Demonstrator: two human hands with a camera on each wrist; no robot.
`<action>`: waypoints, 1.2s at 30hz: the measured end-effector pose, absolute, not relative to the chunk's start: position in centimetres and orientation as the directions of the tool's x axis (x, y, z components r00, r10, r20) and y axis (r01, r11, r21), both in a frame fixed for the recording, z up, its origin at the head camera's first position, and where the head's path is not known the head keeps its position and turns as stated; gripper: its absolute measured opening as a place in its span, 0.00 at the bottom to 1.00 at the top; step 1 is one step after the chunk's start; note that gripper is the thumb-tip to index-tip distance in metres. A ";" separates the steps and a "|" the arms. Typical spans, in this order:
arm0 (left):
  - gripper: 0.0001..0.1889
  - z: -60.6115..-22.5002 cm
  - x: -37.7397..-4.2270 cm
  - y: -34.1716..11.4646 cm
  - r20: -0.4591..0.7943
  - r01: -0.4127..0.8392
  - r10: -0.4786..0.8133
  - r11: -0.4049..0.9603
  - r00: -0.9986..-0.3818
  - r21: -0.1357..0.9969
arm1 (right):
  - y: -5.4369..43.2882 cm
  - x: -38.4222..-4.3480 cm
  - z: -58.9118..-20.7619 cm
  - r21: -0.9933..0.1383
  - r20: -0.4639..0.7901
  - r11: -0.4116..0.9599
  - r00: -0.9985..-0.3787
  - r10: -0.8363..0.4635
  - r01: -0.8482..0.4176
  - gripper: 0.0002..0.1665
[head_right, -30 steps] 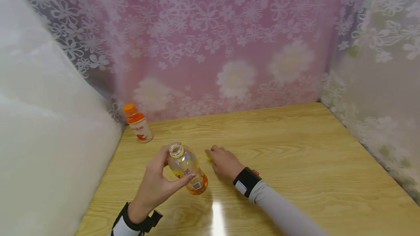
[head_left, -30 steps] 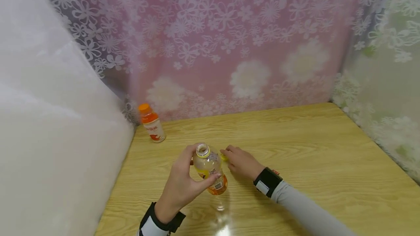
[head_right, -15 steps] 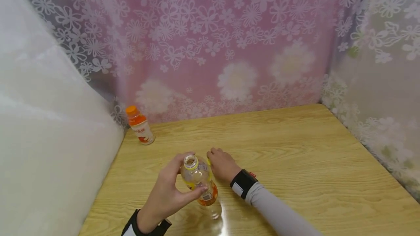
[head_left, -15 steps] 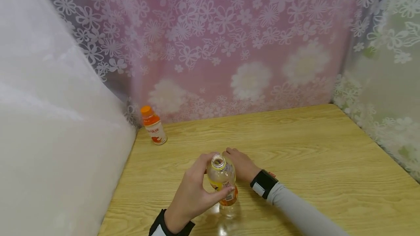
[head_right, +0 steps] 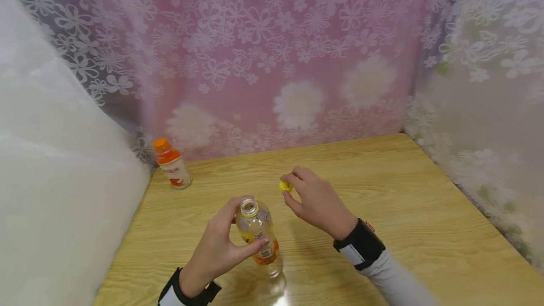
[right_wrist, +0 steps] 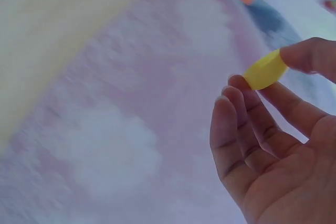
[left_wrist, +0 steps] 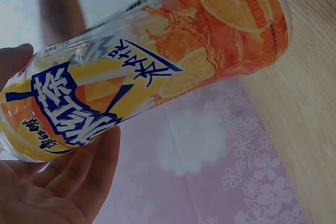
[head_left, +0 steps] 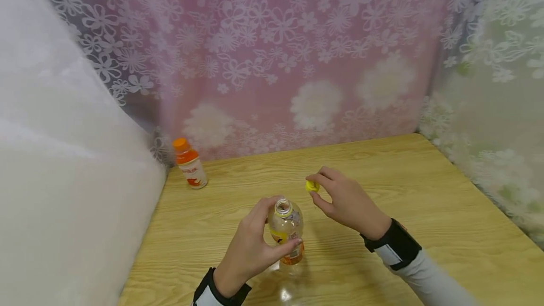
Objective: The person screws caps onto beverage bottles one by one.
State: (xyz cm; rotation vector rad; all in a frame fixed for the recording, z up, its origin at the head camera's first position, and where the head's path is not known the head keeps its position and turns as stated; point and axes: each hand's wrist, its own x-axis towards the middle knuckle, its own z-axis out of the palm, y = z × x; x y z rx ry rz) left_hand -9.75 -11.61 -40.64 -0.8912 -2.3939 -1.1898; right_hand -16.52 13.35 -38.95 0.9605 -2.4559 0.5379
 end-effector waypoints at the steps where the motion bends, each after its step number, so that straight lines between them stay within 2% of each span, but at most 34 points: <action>1: 0.40 -40.7 -9.8 -11.5 0.524 0.656 0.394 0.460 -0.755 0.599 | 13.7 -15.9 -37.9 -0.192 0.545 0.681 -0.654 -0.525 -0.707 0.19; 5: 0.39 -41.0 -9.9 -10.9 0.487 0.638 0.412 0.482 -0.770 0.600 | 14.6 -13.4 -34.5 -0.255 0.560 0.632 -0.645 -0.520 -0.732 0.19; 8: 0.39 -41.2 -10.0 -10.5 0.468 0.632 0.426 0.488 -0.774 0.602 | 14.5 -12.2 -33.1 -0.293 0.589 0.543 -0.596 -0.546 -0.787 0.20; 12: 0.39 -41.7 -9.9 -10.0 0.479 0.651 0.441 0.481 -0.759 0.588 | 13.9 -11.3 -32.4 -0.315 0.603 0.433 -0.531 -0.595 -0.844 0.20; 16: 0.38 -42.1 -9.8 -9.3 0.493 0.672 0.458 0.459 -0.740 0.581 | 13.3 -10.9 -32.5 -0.317 0.582 0.408 -0.515 -0.629 -0.856 0.19; 21: 0.38 -42.1 -9.6 -8.9 0.514 0.695 0.469 0.447 -0.718 0.563 | 13.1 -10.4 -33.1 -0.294 0.551 0.447 -0.532 -0.643 -0.845 0.19; 28: 0.39 -41.9 -9.5 -8.7 0.499 0.682 0.468 0.451 -0.730 0.575 | 13.0 -10.3 -33.8 -0.300 0.532 0.487 -0.567 -0.629 -0.820 0.16; 36: 0.38 -41.9 -9.4 -8.7 0.517 0.698 0.471 0.433 -0.715 0.571 | 12.5 -10.4 -34.2 -0.273 0.538 0.567 -0.612 -0.580 -0.777 0.14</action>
